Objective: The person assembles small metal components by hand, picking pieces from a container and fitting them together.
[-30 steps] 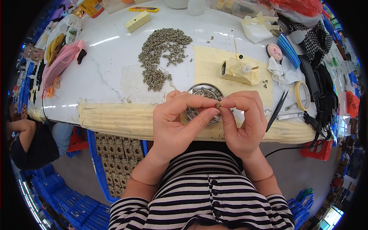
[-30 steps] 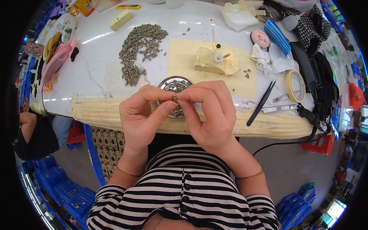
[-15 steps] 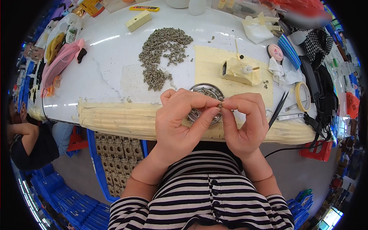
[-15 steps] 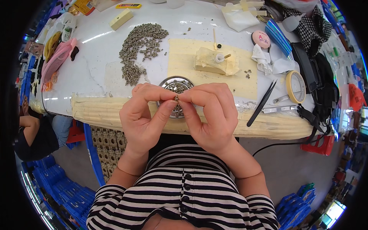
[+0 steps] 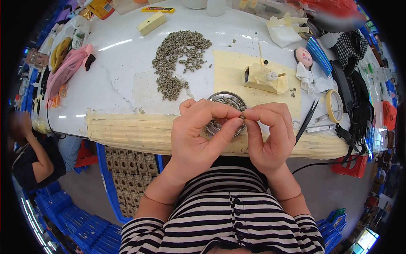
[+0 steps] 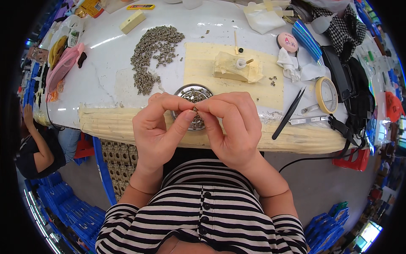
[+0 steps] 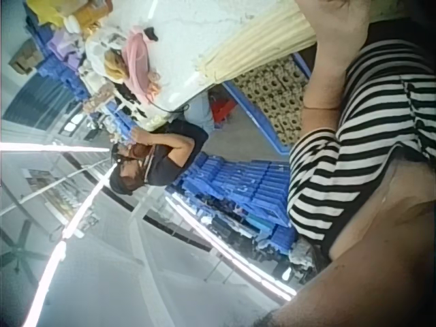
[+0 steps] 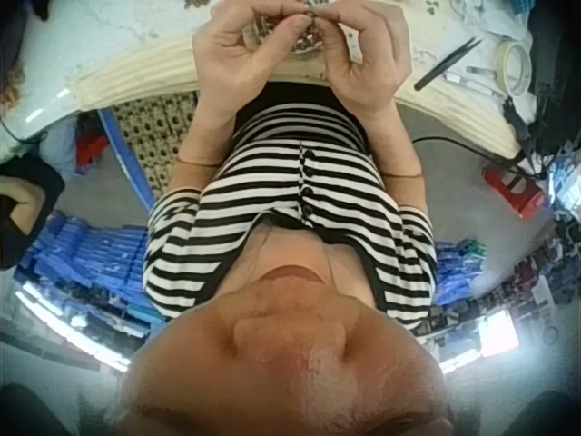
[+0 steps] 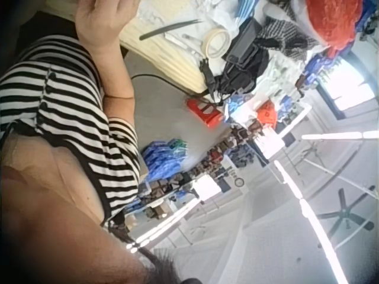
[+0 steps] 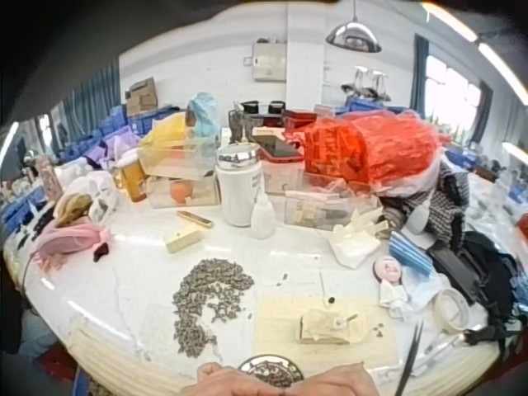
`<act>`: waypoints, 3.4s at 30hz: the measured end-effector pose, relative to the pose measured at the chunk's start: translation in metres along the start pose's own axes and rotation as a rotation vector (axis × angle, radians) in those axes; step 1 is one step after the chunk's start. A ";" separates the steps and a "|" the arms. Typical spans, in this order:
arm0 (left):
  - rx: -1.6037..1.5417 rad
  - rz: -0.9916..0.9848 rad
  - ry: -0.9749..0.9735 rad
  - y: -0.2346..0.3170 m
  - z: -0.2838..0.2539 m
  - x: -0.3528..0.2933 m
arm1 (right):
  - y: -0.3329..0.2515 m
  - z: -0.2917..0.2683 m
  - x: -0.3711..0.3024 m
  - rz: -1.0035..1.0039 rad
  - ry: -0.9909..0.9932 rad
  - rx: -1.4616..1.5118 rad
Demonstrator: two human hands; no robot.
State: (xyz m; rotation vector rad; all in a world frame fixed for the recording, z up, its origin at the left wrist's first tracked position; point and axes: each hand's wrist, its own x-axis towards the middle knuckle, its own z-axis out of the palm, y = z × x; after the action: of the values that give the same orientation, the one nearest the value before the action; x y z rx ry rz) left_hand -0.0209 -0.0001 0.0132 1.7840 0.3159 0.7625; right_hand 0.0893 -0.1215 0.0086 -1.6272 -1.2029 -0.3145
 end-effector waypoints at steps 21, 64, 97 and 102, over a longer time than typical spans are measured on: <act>0.065 0.118 0.059 -0.004 0.004 0.001 | 0.000 -0.004 0.001 0.038 0.014 0.048; 0.167 0.299 0.061 -0.013 0.007 0.005 | 0.001 -0.018 -0.008 0.650 -0.163 0.769; 0.308 0.424 0.045 -0.015 0.003 0.005 | 0.000 -0.022 -0.003 0.609 -0.186 0.652; 0.287 0.409 0.037 -0.014 0.002 0.004 | 0.002 -0.020 -0.005 0.671 -0.179 0.762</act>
State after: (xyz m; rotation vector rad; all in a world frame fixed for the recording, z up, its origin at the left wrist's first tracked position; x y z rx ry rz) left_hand -0.0138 0.0055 0.0011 2.1409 0.0841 1.0815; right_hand 0.0956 -0.1409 0.0130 -1.2770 -0.6931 0.6540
